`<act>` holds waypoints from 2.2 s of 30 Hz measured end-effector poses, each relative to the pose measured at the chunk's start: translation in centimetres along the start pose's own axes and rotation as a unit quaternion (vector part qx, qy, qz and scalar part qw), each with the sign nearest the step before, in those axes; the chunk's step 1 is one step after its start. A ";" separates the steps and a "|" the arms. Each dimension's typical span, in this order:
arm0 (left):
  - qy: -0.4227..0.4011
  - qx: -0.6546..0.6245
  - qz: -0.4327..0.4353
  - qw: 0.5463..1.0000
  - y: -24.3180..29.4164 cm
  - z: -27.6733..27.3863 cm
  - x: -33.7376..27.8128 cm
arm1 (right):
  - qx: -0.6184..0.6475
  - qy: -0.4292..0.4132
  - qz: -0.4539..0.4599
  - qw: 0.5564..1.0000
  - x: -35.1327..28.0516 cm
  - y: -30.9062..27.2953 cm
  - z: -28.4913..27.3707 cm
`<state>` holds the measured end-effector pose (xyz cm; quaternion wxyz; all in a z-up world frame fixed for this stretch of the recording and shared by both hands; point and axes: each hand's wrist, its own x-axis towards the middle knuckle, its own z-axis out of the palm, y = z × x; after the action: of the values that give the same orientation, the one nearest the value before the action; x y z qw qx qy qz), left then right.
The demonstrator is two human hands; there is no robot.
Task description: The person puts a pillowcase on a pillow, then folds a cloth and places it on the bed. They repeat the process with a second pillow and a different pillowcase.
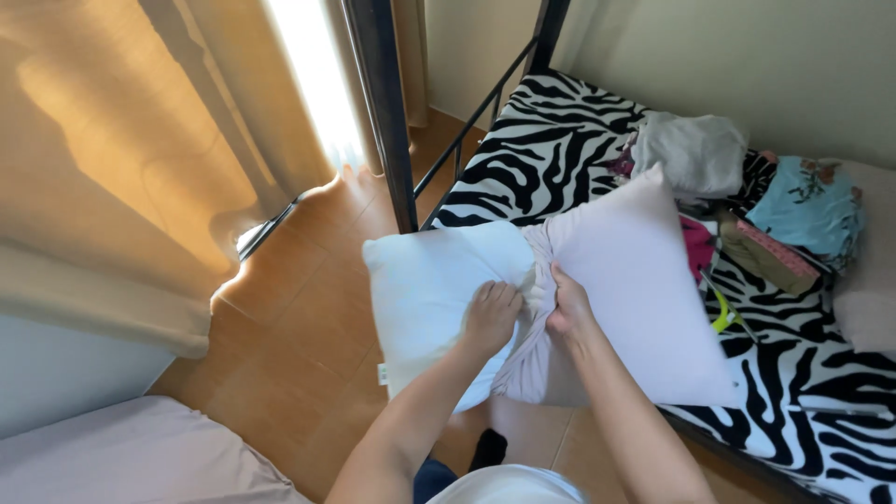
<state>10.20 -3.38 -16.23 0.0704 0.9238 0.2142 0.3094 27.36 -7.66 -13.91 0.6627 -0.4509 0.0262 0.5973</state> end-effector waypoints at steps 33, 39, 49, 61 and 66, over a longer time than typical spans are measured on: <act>-0.237 -0.206 -0.033 0.949 -3.5 5.2 9.8 | -0.299 0.265 -0.295 0.868 -6.4 11.6 -6.8; -0.282 -0.182 0.043 0.941 -0.9 -2.7 5.1 | -0.136 0.269 -0.312 0.901 0.1 8.4 -11.7; -0.300 0.092 -0.023 0.949 0.3 -1.0 0.6 | -0.158 0.105 -0.127 0.974 5.2 2.9 -8.6; -0.221 -0.008 -0.095 0.971 -9.9 2.1 5.5 | -0.516 0.018 0.048 0.855 -2.5 -8.5 -5.8; -0.182 -0.014 -0.145 0.972 -9.5 2.2 7.8 | -0.673 0.156 -0.062 0.721 -1.8 -10.3 -5.1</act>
<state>13.78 8.63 -16.27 0.1656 0.9227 0.3246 0.1255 37.80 -10.98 -10.05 0.2074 -0.8654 -0.3080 0.3364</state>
